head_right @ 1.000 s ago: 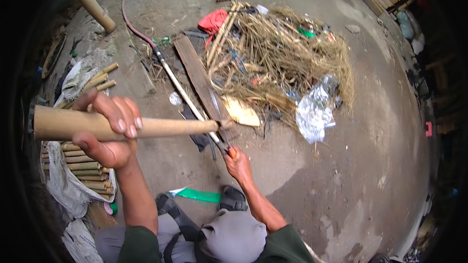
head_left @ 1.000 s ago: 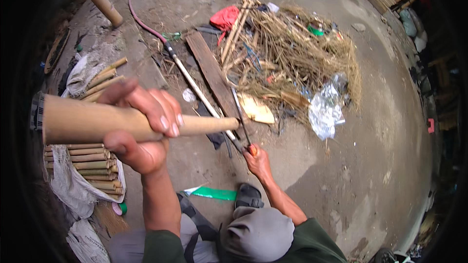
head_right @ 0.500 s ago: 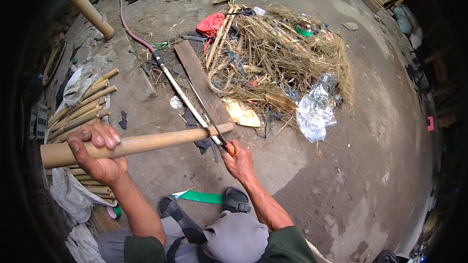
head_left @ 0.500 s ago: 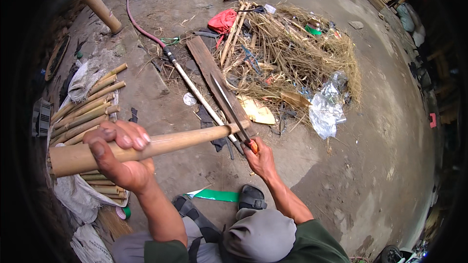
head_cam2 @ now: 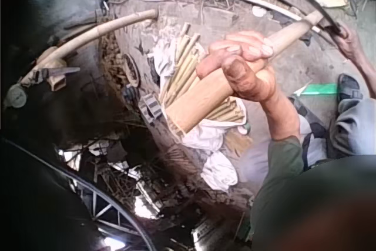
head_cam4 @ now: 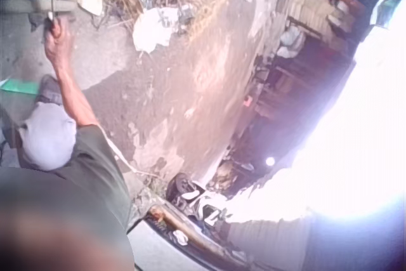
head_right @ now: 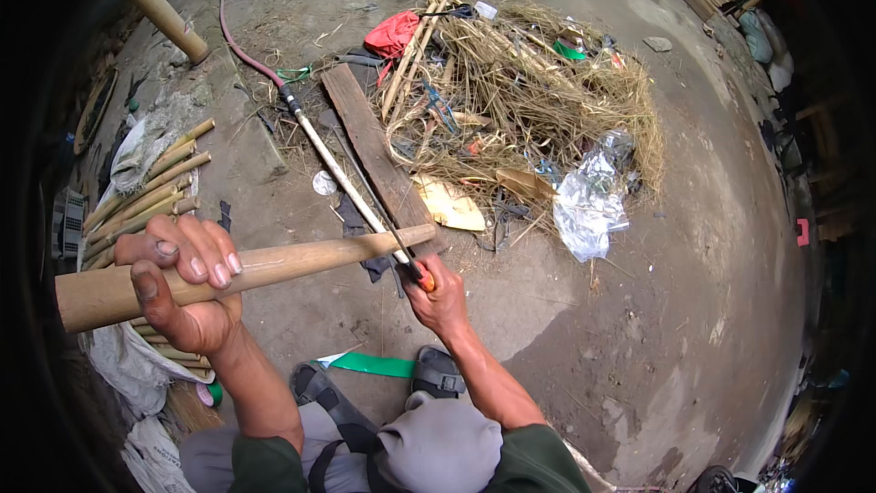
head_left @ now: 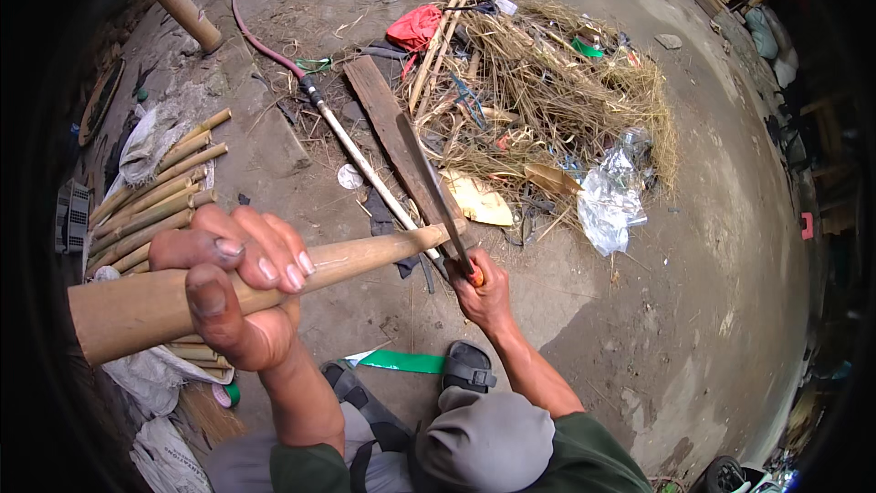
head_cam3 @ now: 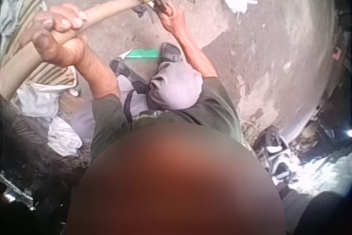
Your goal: The person sits on the floor and uses a knife to shave and taper the ends of bamboo poles. They repeatedly pick up poles from a nearby pile, carve the ends, and place the finished pieces back on the pile.
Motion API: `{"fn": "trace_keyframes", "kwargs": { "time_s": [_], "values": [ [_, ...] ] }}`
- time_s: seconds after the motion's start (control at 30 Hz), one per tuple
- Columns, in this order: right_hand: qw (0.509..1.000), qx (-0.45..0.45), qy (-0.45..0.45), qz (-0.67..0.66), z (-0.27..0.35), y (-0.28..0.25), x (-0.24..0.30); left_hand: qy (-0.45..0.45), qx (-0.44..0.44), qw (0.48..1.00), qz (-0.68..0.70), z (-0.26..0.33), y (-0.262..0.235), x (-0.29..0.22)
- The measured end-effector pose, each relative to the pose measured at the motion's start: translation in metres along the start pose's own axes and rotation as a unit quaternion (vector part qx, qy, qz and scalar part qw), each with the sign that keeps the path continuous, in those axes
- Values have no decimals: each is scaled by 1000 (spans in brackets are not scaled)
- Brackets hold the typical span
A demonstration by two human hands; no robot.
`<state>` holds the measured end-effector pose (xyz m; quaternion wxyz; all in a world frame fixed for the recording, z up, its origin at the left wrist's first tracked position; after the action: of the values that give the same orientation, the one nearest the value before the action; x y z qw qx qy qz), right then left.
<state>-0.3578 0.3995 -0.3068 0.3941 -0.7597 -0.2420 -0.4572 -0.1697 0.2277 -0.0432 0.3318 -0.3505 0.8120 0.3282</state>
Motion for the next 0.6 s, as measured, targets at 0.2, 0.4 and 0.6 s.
{"fn": "trace_keyframes", "kwargs": {
  "time_s": [0.2, 0.4, 0.6],
  "values": [
    [973, 82, 207, 65, -1, 7, -27, -5, 17, 999, 37, -1, 0, -4],
    [995, 98, 10, 22, 8, 13, -23, -33, 91, 994, 56, 4, -6, -5],
    [975, 93, 177, 98, 12, 5, -36, -42, -43, 996, 60, 8, -13, -6]
  ]
}}
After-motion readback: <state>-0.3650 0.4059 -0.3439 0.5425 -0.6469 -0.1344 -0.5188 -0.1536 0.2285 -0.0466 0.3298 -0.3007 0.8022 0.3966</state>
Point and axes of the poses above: each hand's wrist, its own z-axis away from the middle knuckle, its own y-axis out of the palm, x = y × z, the point moved 5 cm from there along -z, towards the middle knuckle, and after that the axes turned 9 degrees about -y, right-handed, at the moved point
